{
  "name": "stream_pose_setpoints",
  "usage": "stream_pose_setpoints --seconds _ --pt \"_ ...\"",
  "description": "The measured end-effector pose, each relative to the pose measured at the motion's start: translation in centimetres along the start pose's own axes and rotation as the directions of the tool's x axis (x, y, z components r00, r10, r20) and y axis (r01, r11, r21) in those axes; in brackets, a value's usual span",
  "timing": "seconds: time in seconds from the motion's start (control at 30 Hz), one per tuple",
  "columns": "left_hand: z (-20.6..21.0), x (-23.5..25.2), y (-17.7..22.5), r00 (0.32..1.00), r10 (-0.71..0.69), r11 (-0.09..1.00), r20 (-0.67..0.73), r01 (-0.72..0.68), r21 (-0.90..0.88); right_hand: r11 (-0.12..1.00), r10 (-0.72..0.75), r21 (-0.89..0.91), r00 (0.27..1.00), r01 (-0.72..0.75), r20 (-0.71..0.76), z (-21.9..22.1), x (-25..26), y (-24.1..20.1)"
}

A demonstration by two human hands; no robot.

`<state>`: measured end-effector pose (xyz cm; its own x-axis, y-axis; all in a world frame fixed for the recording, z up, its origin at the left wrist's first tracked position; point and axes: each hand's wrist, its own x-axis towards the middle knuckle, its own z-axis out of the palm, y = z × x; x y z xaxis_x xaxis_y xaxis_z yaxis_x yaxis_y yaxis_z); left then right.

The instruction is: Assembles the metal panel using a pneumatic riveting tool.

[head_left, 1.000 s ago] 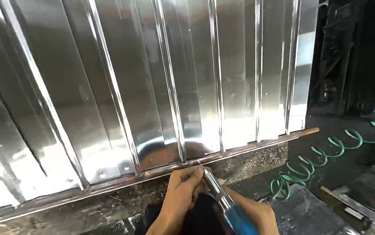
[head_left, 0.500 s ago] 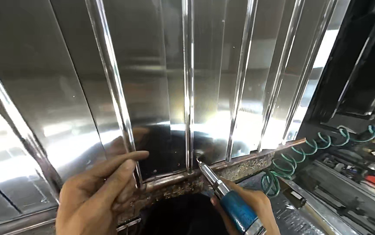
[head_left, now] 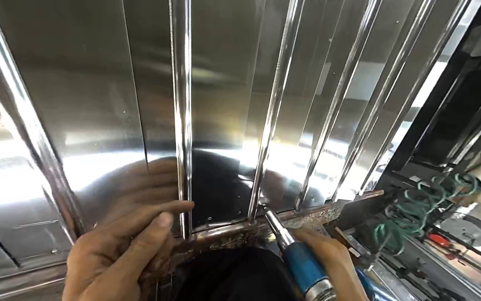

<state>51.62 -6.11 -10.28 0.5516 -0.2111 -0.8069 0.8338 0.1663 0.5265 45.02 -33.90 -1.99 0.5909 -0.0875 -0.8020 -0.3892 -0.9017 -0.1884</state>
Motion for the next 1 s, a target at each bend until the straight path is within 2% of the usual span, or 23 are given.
stream_pose_setpoints --seconds 0.13,0.27,0.37,0.43,0.53,0.6,0.63,0.7,0.77,0.87,1.0 --pt "2.1 -0.2 -0.2 0.997 0.033 0.999 0.067 -0.034 0.025 0.990 -0.134 -0.053 0.990 0.132 -0.035 0.5 0.2 1.0" --pt "4.1 -1.1 0.2 0.989 0.045 0.997 0.138 -0.054 0.060 0.977 -0.095 0.183 0.991 0.110 -0.093 2.9 -0.3 3.7" --pt "5.0 -1.8 0.0 0.991 0.049 0.996 0.125 -0.058 0.068 0.945 -0.085 0.297 0.982 0.133 -0.170 3.9 -0.1 4.1" --pt "5.2 -2.1 -0.6 0.991 0.051 0.995 0.120 -0.061 0.085 0.965 -0.053 0.245 0.983 0.095 -0.174 3.4 0.0 3.0" --pt "5.8 -2.3 -1.2 0.992 0.026 0.997 0.126 -0.035 0.067 0.994 -0.016 0.104 0.998 0.022 -0.064 2.4 0.1 2.2" --pt "6.7 -2.2 -1.4 0.988 0.002 0.999 0.153 -0.010 0.052 0.990 -0.013 0.139 0.999 0.019 -0.044 2.7 -0.1 3.0" --pt "7.3 -2.3 -1.4 0.985 -0.007 0.999 0.175 -0.001 0.042 0.984 -0.012 0.178 0.997 0.026 -0.082 3.1 -0.4 3.5" --pt "8.0 -2.6 -1.2 0.974 0.004 1.000 0.225 -0.003 -0.001 0.951 -0.029 0.291 0.964 0.109 -0.265 4.5 -1.7 4.3" --pt "8.0 -3.4 -1.7 0.961 0.047 0.996 0.274 -0.024 -0.087 0.858 -0.041 0.459 0.923 0.229 -0.383 4.8 -4.0 4.8" --pt "8.6 -5.4 -4.0 0.941 0.040 0.981 0.337 0.028 -0.194 0.766 -0.007 0.590 0.921 0.255 -0.389 2.9 -8.8 4.0" --pt "11.9 -9.3 -6.9 0.875 -0.015 0.984 0.485 0.099 -0.149 0.718 -0.024 0.634 0.920 0.288 -0.391 1.9 -13.2 2.8"
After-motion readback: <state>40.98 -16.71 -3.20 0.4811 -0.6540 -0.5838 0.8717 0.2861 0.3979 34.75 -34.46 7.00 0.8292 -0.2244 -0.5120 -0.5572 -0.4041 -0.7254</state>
